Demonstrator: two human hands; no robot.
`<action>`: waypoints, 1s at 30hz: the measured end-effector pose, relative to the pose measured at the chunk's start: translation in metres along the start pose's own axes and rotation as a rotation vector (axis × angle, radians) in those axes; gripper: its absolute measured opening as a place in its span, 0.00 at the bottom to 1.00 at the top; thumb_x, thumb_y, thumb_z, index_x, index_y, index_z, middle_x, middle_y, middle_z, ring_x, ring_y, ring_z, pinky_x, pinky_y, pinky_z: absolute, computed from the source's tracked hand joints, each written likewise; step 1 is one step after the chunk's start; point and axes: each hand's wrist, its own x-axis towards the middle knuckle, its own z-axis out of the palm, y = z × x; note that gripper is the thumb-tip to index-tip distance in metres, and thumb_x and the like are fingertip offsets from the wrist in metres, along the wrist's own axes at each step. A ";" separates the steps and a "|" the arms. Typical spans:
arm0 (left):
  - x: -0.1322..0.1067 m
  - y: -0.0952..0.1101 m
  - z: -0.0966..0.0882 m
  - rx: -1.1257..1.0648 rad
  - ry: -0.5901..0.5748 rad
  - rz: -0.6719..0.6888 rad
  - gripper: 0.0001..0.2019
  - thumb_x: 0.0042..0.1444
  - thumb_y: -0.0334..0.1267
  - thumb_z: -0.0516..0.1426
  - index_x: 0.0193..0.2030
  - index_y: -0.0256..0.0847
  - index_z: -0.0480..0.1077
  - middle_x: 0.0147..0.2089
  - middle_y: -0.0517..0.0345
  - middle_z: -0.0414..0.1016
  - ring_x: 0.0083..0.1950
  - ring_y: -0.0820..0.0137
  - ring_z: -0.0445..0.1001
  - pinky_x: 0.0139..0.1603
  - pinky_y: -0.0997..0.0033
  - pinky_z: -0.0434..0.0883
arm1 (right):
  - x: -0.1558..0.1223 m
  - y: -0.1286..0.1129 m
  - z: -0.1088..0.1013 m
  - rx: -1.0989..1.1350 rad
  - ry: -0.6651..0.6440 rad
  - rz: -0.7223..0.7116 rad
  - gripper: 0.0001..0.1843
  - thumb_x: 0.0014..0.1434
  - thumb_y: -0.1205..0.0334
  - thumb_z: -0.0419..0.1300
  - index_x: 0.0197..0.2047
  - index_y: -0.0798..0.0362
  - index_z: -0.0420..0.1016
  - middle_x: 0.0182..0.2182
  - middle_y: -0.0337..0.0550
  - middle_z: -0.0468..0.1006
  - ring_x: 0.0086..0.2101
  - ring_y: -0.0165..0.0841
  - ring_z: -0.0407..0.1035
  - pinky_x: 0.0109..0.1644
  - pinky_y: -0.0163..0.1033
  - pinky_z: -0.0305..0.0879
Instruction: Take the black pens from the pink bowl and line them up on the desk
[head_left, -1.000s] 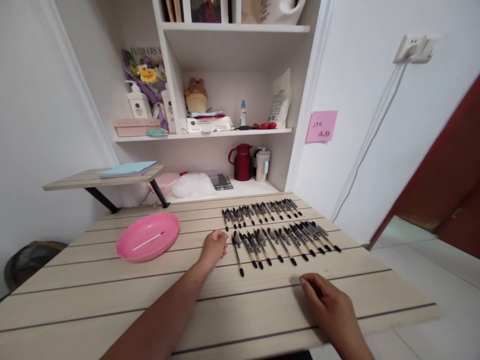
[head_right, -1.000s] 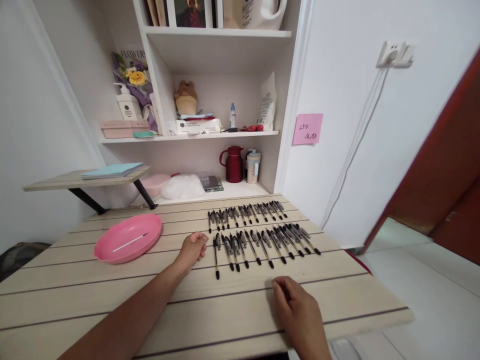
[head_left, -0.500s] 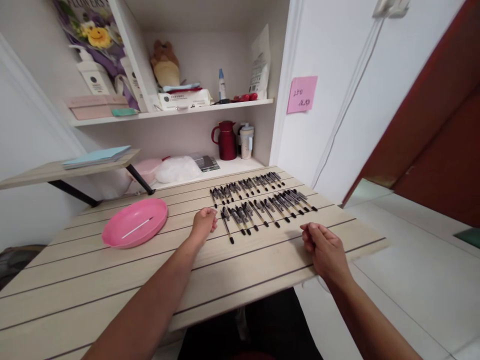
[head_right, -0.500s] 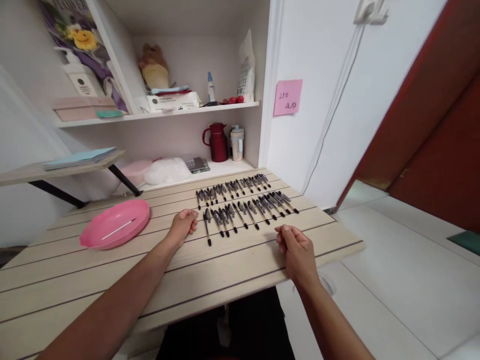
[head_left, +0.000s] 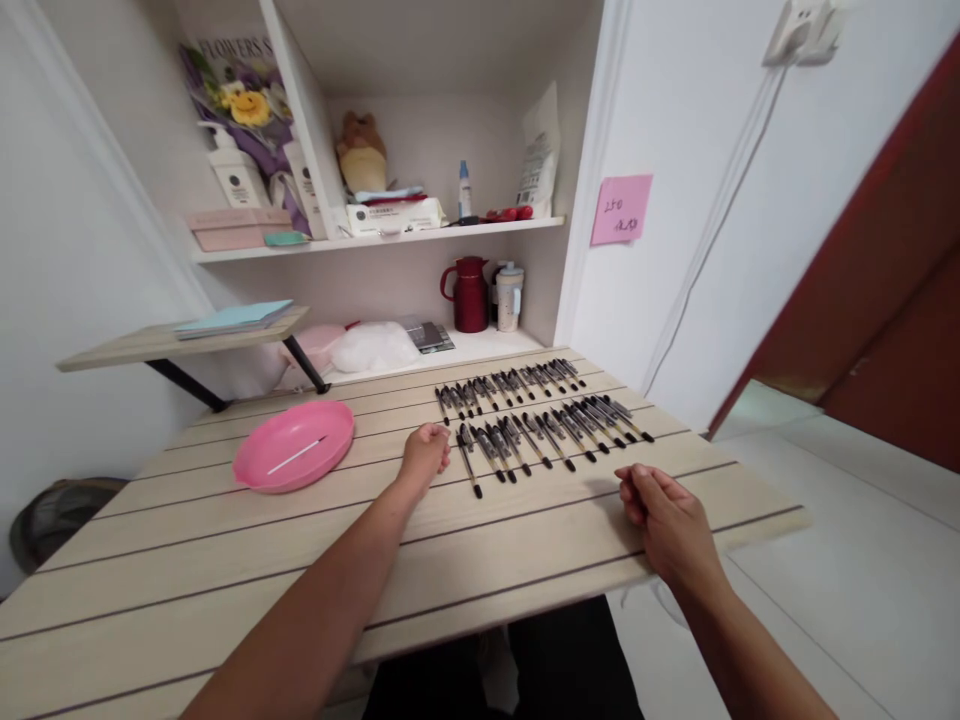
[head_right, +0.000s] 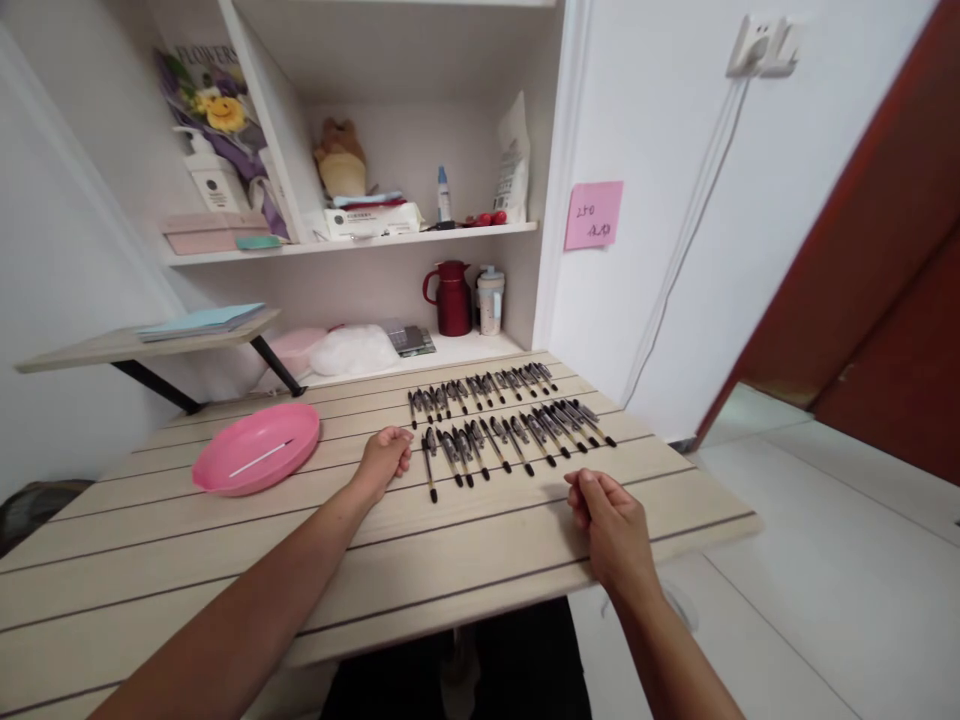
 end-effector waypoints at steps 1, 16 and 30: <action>0.000 0.000 0.000 0.001 0.002 -0.001 0.07 0.45 0.38 0.54 0.32 0.38 0.65 0.18 0.68 0.63 0.14 0.82 0.59 0.14 0.83 0.53 | 0.001 0.001 -0.001 -0.007 -0.002 0.007 0.19 0.48 0.48 0.58 0.31 0.57 0.72 0.18 0.35 0.66 0.16 0.21 0.53 0.18 0.30 0.46; -0.004 0.003 0.000 0.017 -0.020 -0.027 0.07 0.45 0.38 0.53 0.32 0.38 0.64 0.17 0.68 0.61 0.13 0.82 0.57 0.13 0.84 0.51 | 0.001 0.006 -0.004 -0.277 -0.054 0.034 0.22 0.49 0.44 0.55 0.35 0.56 0.72 0.19 0.35 0.67 0.18 0.25 0.55 0.20 0.31 0.51; 0.000 0.002 0.001 0.057 -0.045 -0.097 0.09 0.43 0.38 0.51 0.31 0.38 0.64 0.19 0.68 0.61 0.13 0.81 0.57 0.12 0.83 0.50 | 0.041 -0.015 0.005 -0.620 -0.270 -0.054 0.19 0.52 0.46 0.51 0.22 0.52 0.65 0.16 0.34 0.63 0.17 0.26 0.56 0.21 0.31 0.53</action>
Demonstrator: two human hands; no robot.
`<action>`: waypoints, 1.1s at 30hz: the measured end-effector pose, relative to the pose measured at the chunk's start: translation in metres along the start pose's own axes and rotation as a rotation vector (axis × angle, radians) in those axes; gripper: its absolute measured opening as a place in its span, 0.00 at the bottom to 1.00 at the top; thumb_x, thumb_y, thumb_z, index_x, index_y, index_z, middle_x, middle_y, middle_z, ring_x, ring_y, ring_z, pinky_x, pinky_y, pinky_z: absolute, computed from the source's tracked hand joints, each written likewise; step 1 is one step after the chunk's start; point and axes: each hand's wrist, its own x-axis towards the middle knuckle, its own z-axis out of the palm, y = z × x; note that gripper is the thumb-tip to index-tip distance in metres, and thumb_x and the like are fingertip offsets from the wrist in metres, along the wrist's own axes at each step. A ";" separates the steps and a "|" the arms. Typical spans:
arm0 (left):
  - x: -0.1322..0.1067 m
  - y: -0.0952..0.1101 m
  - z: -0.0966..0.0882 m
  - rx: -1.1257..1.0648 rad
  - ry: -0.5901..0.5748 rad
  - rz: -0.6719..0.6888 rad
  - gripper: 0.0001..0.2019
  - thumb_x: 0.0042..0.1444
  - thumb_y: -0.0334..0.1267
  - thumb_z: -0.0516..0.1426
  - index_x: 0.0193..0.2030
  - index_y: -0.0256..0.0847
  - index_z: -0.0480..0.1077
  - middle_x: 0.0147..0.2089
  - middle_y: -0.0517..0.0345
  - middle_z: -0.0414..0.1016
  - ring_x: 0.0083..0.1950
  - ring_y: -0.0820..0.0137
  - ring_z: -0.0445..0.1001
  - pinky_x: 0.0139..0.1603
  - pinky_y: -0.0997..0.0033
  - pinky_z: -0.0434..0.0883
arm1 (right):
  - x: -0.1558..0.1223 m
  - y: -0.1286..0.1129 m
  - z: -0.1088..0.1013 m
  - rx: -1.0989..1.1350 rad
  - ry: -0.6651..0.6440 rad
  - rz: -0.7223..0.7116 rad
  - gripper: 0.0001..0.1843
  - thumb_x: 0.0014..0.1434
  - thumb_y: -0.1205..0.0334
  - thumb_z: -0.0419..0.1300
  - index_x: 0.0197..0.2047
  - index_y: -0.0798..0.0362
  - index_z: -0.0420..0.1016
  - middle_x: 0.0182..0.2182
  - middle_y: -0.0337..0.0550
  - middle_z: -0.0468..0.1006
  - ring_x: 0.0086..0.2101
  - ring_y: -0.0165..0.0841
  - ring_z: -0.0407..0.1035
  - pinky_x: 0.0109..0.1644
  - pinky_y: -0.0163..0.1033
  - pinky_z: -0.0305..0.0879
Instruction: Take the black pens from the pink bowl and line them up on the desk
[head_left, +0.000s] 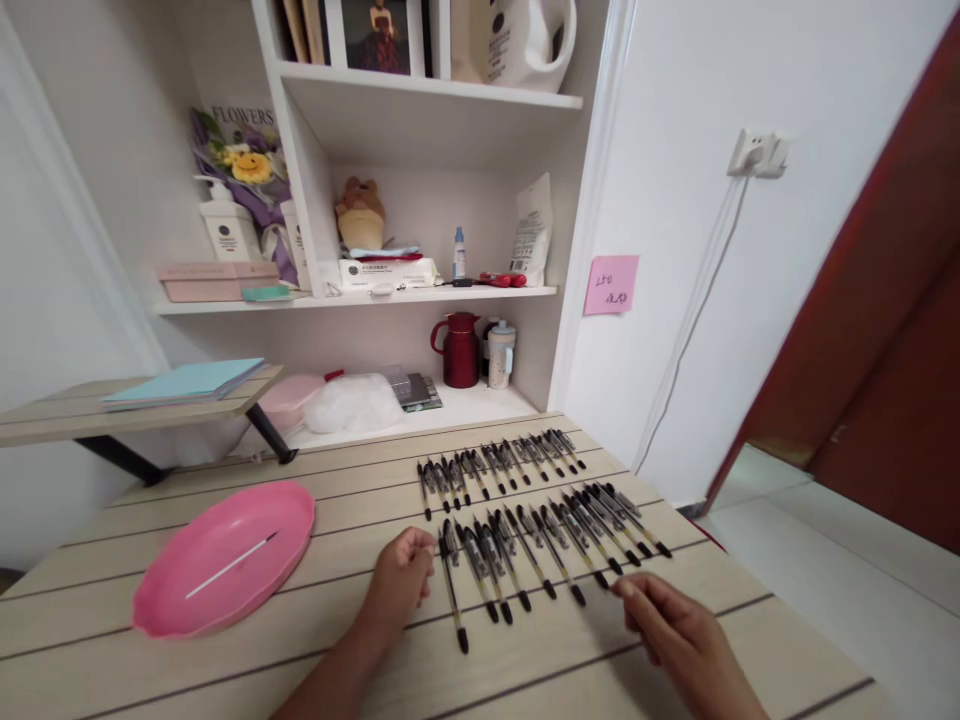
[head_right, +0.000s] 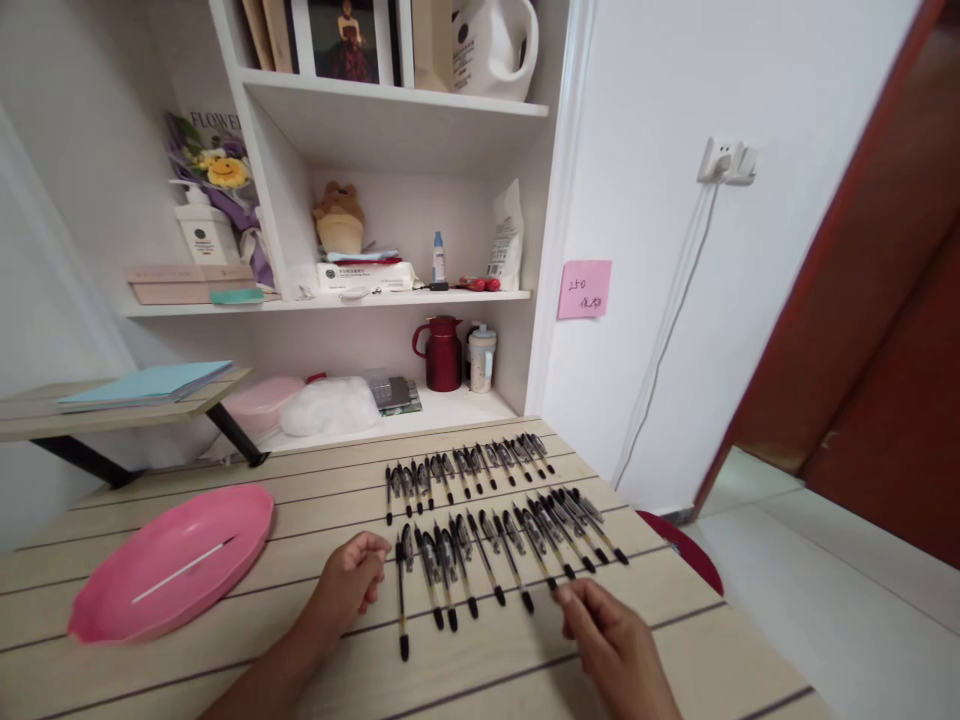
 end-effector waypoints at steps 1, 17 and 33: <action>0.000 0.000 0.000 0.001 -0.002 0.000 0.09 0.43 0.39 0.51 0.31 0.38 0.64 0.19 0.68 0.61 0.13 0.81 0.57 0.12 0.83 0.50 | 0.013 -0.005 -0.007 -0.023 0.031 -0.020 0.19 0.52 0.46 0.51 0.21 0.52 0.64 0.16 0.34 0.63 0.17 0.26 0.56 0.21 0.31 0.53; 0.003 -0.007 0.000 0.027 -0.034 -0.014 0.10 0.44 0.41 0.51 0.31 0.39 0.63 0.19 0.69 0.60 0.13 0.81 0.55 0.12 0.82 0.48 | 0.059 -0.029 0.027 -0.301 -0.145 -0.297 0.15 0.55 0.54 0.48 0.24 0.52 0.66 0.20 0.39 0.70 0.24 0.30 0.63 0.28 0.33 0.56; -0.003 0.002 0.007 0.007 0.064 -0.028 0.12 0.40 0.46 0.54 0.29 0.39 0.65 0.17 0.68 0.58 0.14 0.81 0.53 0.13 0.83 0.46 | 0.216 0.001 -0.047 -0.796 0.137 0.049 0.14 0.51 0.56 0.52 0.30 0.53 0.76 0.30 0.46 0.77 0.31 0.35 0.69 0.29 0.34 0.56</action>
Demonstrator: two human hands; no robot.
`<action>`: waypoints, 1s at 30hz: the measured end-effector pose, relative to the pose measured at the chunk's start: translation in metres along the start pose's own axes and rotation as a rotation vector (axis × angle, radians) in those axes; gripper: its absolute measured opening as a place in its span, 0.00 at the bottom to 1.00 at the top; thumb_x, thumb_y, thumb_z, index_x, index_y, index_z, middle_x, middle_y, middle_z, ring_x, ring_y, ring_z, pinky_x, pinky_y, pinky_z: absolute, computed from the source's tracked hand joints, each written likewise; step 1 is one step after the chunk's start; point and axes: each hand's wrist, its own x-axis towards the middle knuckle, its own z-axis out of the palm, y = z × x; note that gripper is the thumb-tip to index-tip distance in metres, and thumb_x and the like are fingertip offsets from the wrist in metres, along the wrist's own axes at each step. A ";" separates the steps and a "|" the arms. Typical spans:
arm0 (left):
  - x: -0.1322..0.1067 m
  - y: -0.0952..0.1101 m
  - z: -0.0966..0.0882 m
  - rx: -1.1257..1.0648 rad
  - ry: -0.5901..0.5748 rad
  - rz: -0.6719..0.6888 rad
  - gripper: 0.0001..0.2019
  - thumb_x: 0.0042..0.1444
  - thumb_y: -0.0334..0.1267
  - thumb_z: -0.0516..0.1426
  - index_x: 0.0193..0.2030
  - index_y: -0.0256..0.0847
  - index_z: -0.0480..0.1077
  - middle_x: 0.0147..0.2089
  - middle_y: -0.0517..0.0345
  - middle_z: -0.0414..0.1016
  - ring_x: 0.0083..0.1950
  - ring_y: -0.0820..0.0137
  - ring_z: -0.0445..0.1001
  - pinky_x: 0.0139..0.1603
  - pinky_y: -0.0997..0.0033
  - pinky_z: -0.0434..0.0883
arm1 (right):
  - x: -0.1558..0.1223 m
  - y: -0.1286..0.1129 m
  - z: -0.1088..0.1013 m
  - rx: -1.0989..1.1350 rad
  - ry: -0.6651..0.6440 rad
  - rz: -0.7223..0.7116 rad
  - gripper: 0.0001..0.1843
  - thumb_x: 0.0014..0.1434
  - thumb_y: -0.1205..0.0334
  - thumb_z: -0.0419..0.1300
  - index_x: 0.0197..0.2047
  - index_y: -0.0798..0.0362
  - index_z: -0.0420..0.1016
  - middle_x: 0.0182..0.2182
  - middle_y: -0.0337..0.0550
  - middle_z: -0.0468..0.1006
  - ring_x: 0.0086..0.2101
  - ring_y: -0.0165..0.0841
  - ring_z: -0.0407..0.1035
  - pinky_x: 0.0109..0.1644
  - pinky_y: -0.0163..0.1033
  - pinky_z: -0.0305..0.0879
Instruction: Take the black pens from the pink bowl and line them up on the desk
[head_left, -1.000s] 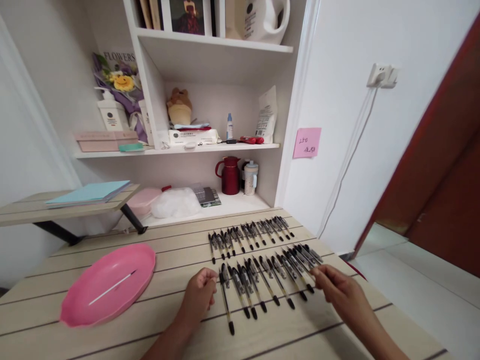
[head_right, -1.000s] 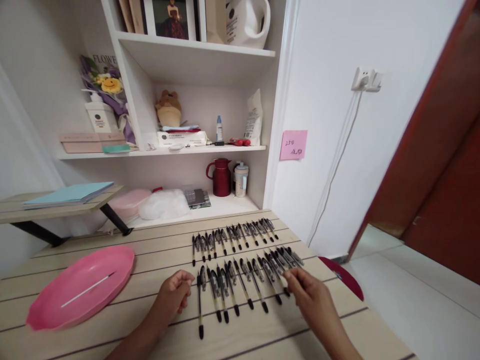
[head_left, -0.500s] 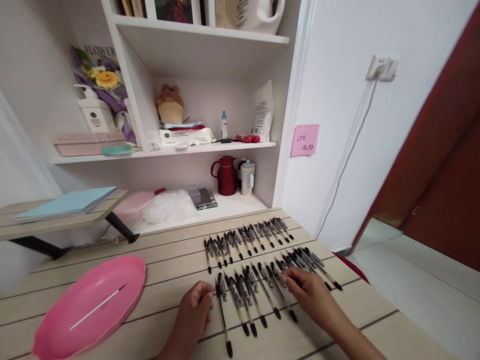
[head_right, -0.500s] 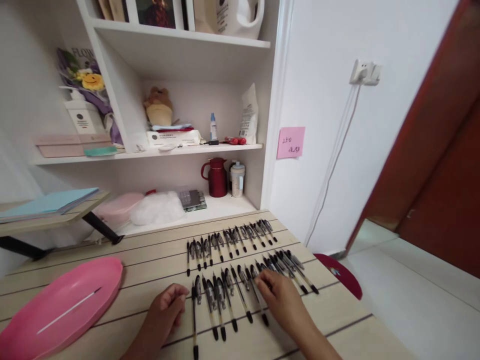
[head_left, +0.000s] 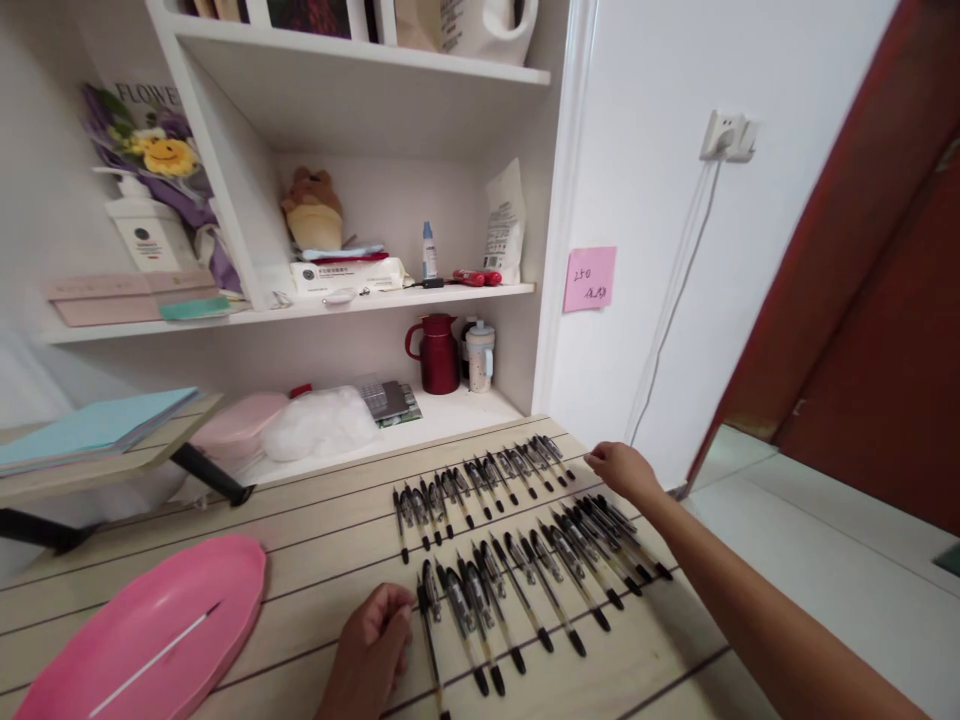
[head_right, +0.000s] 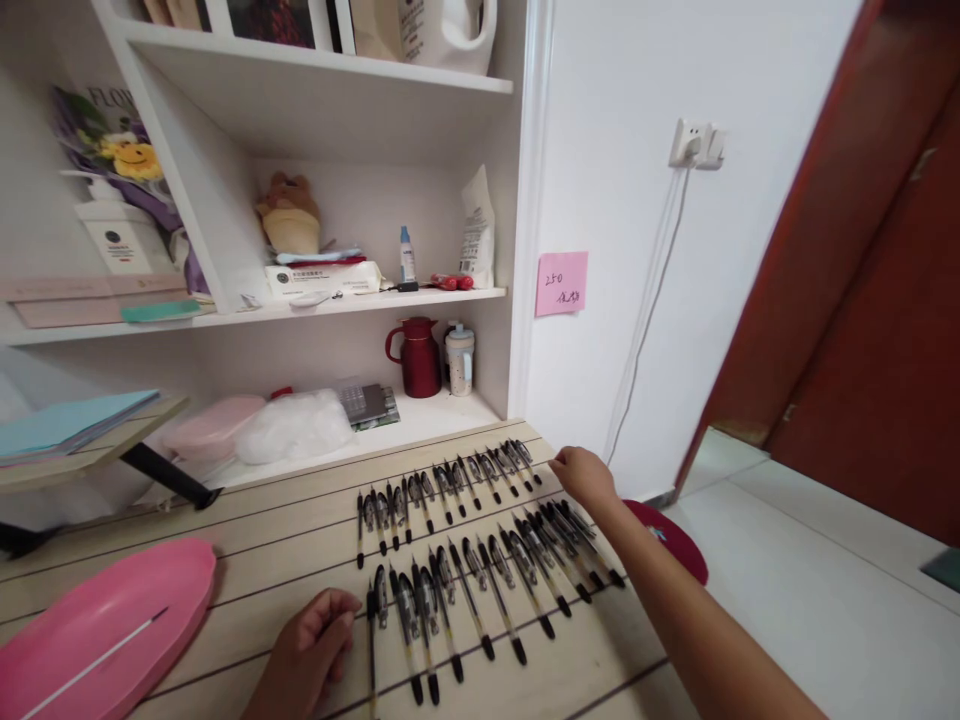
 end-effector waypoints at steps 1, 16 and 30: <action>-0.001 0.001 0.000 0.006 0.005 -0.004 0.12 0.40 0.45 0.54 0.29 0.39 0.65 0.17 0.68 0.58 0.14 0.81 0.53 0.13 0.83 0.45 | 0.008 -0.007 0.006 -0.003 -0.004 -0.006 0.13 0.51 0.57 0.53 0.31 0.53 0.76 0.31 0.47 0.78 0.33 0.35 0.69 0.30 0.34 0.56; 0.001 -0.003 -0.002 0.015 -0.048 -0.021 0.12 0.42 0.47 0.54 0.28 0.40 0.64 0.17 0.68 0.56 0.15 0.81 0.50 0.15 0.81 0.47 | 0.071 -0.033 0.045 -0.052 -0.050 0.004 0.14 0.51 0.63 0.55 0.39 0.57 0.75 0.37 0.55 0.76 0.39 0.37 0.70 0.37 0.35 0.61; 0.000 -0.002 0.000 0.014 -0.032 -0.050 0.11 0.42 0.46 0.54 0.28 0.40 0.65 0.17 0.67 0.57 0.14 0.81 0.50 0.14 0.81 0.44 | 0.069 -0.019 0.051 -0.046 -0.152 0.028 0.12 0.47 0.61 0.56 0.31 0.59 0.76 0.30 0.55 0.77 0.32 0.37 0.71 0.32 0.35 0.61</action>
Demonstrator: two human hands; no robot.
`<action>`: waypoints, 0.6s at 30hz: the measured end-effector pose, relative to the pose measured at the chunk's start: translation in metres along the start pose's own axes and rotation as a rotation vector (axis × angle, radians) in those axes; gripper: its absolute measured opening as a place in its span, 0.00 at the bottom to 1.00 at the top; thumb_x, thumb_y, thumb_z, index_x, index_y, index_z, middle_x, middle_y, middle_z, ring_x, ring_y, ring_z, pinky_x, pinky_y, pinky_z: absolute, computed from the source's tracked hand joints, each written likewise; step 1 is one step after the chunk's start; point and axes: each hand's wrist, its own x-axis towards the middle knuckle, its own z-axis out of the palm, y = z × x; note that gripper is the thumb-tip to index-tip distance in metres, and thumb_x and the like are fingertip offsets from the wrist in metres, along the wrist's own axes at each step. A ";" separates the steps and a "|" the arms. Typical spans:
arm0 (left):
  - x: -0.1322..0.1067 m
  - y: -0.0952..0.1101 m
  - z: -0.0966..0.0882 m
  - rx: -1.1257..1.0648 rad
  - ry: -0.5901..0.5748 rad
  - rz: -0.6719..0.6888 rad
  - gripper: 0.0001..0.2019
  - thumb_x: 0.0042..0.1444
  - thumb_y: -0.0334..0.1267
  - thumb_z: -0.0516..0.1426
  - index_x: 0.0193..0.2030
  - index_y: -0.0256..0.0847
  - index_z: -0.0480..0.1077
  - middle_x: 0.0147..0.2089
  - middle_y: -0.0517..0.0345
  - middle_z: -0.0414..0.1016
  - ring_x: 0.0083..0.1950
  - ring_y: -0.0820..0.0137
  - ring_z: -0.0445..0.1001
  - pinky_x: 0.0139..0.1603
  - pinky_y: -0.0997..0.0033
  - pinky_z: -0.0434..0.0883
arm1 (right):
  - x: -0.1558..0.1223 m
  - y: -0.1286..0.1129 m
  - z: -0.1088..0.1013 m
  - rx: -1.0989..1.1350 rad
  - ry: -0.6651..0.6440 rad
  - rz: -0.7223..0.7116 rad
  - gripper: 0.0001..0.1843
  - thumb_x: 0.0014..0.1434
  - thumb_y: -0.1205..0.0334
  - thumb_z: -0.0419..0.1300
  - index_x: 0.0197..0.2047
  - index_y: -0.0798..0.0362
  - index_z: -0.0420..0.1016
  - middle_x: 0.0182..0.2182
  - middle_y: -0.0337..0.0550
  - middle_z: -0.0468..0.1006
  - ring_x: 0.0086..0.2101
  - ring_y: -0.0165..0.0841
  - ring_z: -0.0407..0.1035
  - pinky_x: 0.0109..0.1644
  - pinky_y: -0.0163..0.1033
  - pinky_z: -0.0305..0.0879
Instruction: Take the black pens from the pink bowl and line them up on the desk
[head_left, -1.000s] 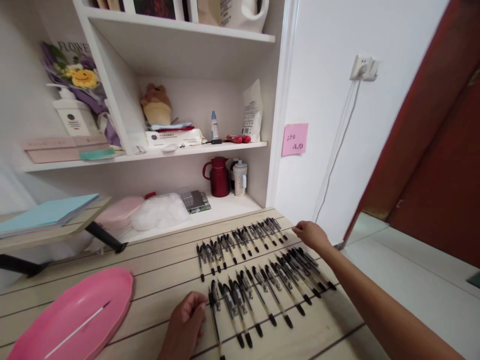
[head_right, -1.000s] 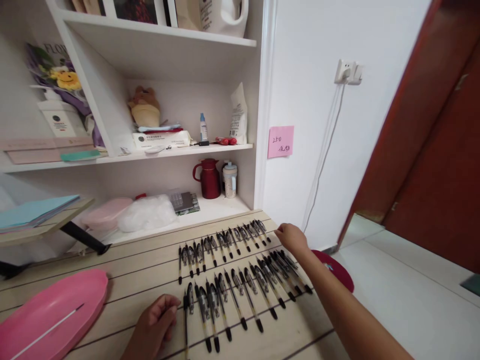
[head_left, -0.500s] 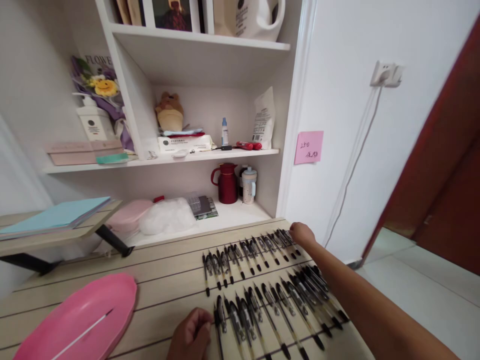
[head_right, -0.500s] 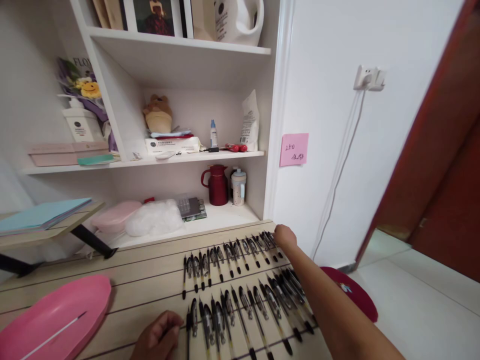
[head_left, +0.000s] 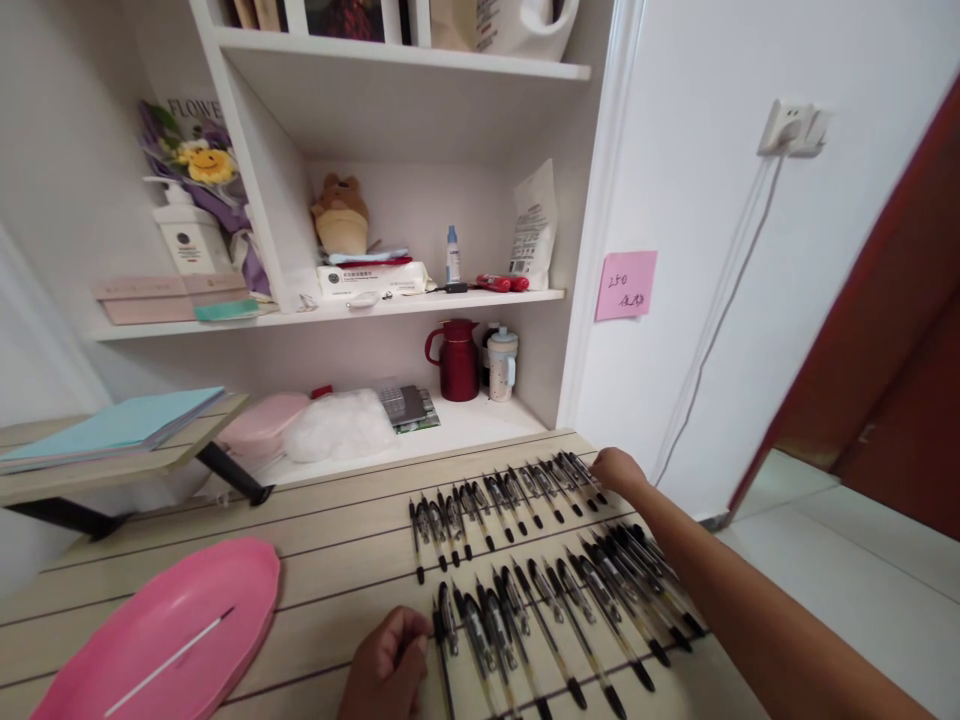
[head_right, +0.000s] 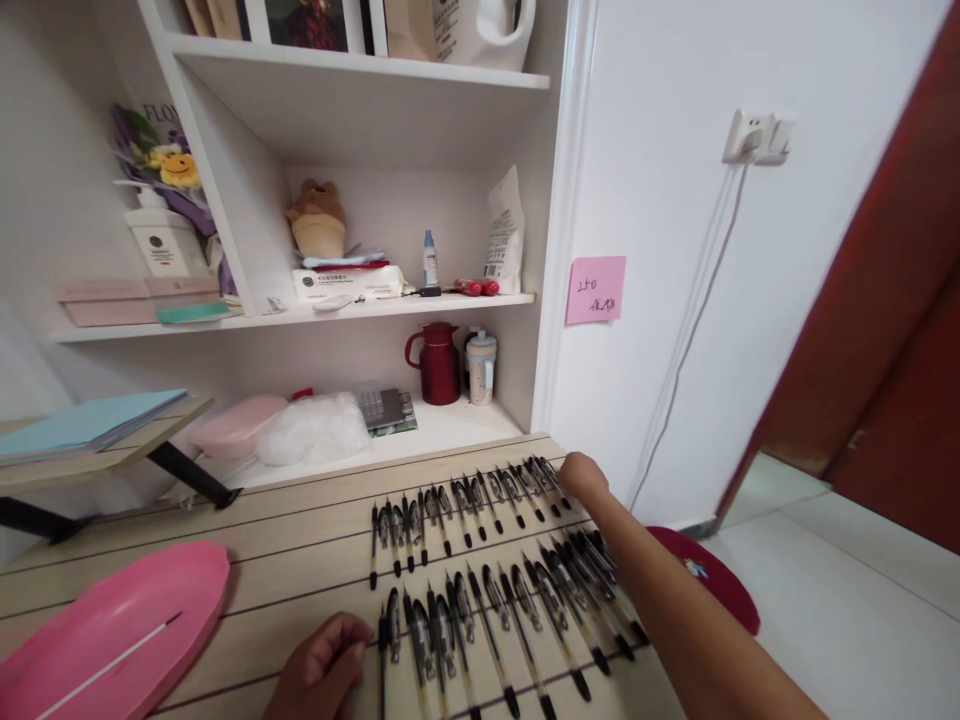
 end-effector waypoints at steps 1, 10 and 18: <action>0.000 0.000 0.000 -0.001 0.001 0.007 0.11 0.42 0.46 0.53 0.28 0.40 0.65 0.17 0.68 0.57 0.14 0.81 0.51 0.14 0.81 0.45 | -0.002 0.001 0.000 -0.003 -0.012 -0.003 0.12 0.46 0.60 0.57 0.30 0.59 0.76 0.29 0.55 0.77 0.31 0.37 0.71 0.31 0.35 0.61; -0.001 0.000 0.001 -0.017 0.006 0.020 0.11 0.42 0.46 0.54 0.28 0.40 0.65 0.17 0.68 0.58 0.14 0.81 0.51 0.13 0.81 0.42 | -0.023 -0.003 0.004 0.004 -0.021 -0.031 0.09 0.43 0.63 0.57 0.25 0.59 0.76 0.30 0.57 0.77 0.34 0.40 0.71 0.32 0.36 0.60; 0.002 0.005 0.000 -0.087 0.057 0.059 0.11 0.39 0.45 0.56 0.27 0.39 0.65 0.16 0.68 0.59 0.12 0.82 0.50 0.12 0.82 0.44 | -0.054 -0.017 -0.028 0.181 0.039 -0.114 0.10 0.48 0.62 0.53 0.24 0.57 0.73 0.26 0.51 0.76 0.31 0.36 0.70 0.32 0.35 0.59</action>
